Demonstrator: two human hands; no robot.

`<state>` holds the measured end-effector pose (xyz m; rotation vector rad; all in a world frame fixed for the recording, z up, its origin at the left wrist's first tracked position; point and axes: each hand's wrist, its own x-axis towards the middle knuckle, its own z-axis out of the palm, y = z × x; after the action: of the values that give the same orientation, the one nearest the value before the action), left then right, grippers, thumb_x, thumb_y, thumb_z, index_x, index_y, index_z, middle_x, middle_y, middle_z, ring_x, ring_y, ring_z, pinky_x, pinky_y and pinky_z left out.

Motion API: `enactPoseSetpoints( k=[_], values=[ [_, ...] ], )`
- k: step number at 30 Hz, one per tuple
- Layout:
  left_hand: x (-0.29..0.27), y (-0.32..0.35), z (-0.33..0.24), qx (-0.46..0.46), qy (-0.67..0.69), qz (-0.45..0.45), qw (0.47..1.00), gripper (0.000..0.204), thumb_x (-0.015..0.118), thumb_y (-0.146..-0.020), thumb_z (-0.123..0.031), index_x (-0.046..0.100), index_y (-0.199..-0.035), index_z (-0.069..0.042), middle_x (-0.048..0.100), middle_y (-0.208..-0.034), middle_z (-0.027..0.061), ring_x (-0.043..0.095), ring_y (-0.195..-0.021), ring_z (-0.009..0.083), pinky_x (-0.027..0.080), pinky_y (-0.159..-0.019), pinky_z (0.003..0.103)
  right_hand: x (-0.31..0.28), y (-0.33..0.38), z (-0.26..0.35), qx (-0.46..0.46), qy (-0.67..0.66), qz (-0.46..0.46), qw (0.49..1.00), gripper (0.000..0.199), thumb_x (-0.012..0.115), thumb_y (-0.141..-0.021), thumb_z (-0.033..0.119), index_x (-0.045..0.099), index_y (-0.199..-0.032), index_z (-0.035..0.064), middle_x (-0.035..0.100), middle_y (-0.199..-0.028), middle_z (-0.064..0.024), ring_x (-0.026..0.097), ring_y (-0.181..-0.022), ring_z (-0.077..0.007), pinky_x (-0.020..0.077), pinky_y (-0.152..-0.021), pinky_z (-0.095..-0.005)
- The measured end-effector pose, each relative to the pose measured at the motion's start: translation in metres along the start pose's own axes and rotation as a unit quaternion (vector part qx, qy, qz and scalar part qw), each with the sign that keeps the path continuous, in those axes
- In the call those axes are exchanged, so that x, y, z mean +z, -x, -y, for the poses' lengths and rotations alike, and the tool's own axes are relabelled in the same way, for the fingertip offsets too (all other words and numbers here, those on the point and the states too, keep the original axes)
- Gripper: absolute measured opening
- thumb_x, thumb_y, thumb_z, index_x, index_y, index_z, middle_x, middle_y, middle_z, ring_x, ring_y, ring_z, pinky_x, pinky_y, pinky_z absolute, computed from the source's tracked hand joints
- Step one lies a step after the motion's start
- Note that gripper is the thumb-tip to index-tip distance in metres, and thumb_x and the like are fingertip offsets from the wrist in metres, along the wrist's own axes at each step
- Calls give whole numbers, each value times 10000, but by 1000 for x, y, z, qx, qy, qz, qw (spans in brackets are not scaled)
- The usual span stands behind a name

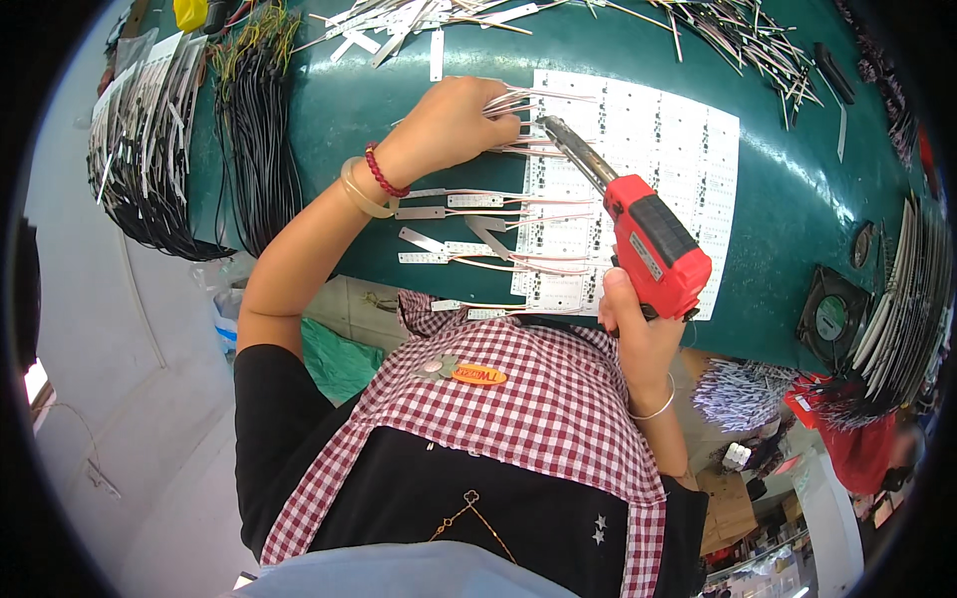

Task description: Soldering individual wires onto a sheet of LED strips at a workbench.

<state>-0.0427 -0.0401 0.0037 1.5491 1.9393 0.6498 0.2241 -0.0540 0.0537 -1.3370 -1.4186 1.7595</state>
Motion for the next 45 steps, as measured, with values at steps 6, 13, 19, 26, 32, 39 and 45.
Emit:
enactPoseSetpoints(
  k=[6, 13, 19, 26, 32, 39, 45],
  values=[
    [1, 0, 2, 0, 3, -3, 1000, 267, 599, -711, -238, 630, -706, 27, 590, -673, 235, 573, -637, 407, 484, -660, 436, 1, -1, -3, -5, 4, 5, 1000, 215, 520, -885, 100, 493, -1022, -64, 455, -558, -21, 417, -444, -84, 364, -439, -238],
    [0, 1, -1, -4, -16, -4, 1000, 251, 597, -720, -235, 637, -726, 13, 600, -700, 227, 580, -672, 402, 484, -670, 438, -1, -1, -6, 0, 32, 21, 999, 215, 519, -879, 93, 492, -1019, -68, 450, -550, -23, 421, -447, -89, 362, -442, -245],
    [3, 4, -2, -12, -31, -5, 999, 260, 596, -725, -242, 625, -707, 16, 604, -719, 224, 588, -698, 397, 486, -694, 442, 3, 4, 2, -18, -12, -23, 999, 294, 507, -879, 88, 465, -1120, -76, 438, -551, -24, 392, -440, -85, 354, -448, -243],
    [3, 11, -3, 76, -58, -49, 994, 179, 577, -805, -168, 559, -826, 9, 590, -722, 225, 571, -707, 407, 462, -637, 455, -4, 10, 1, -35, -35, -29, 998, 294, 489, -880, 72, 452, -1136, -68, 424, -553, -28, 375, -436, -87, 348, -447, -251],
    [-9, 13, -5, 131, -45, -260, 956, 74, 506, -876, -87, 517, -898, -17, 582, -771, 212, 556, -698, 407, 453, -593, 421, -14, 19, -4, -47, -84, -38, 995, 295, 491, -888, 97, 453, -1137, -56, 457, -605, -47, 388, -448, -95, 357, -449, -254],
    [11, 52, -26, 30, 43, -85, 995, 194, 619, -822, -166, 565, -838, 20, 577, -703, 191, 561, -625, 345, 438, -560, 349, -34, 33, -23, -46, -69, 23, 996, 317, 520, -894, 143, 456, -1140, -47, 449, -598, -40, 383, -452, -96, 367, -462, -265],
    [33, 63, -25, 13, -29, -106, 994, 190, 655, -776, -170, 588, -785, 7, 577, -688, 167, 563, -641, 342, 437, -564, 382, -34, 40, -37, 14, -49, 45, 998, 358, 544, -887, 153, 441, -1166, -46, 440, -588, -34, 381, -465, -91, 369, -479, -264]
  ],
)
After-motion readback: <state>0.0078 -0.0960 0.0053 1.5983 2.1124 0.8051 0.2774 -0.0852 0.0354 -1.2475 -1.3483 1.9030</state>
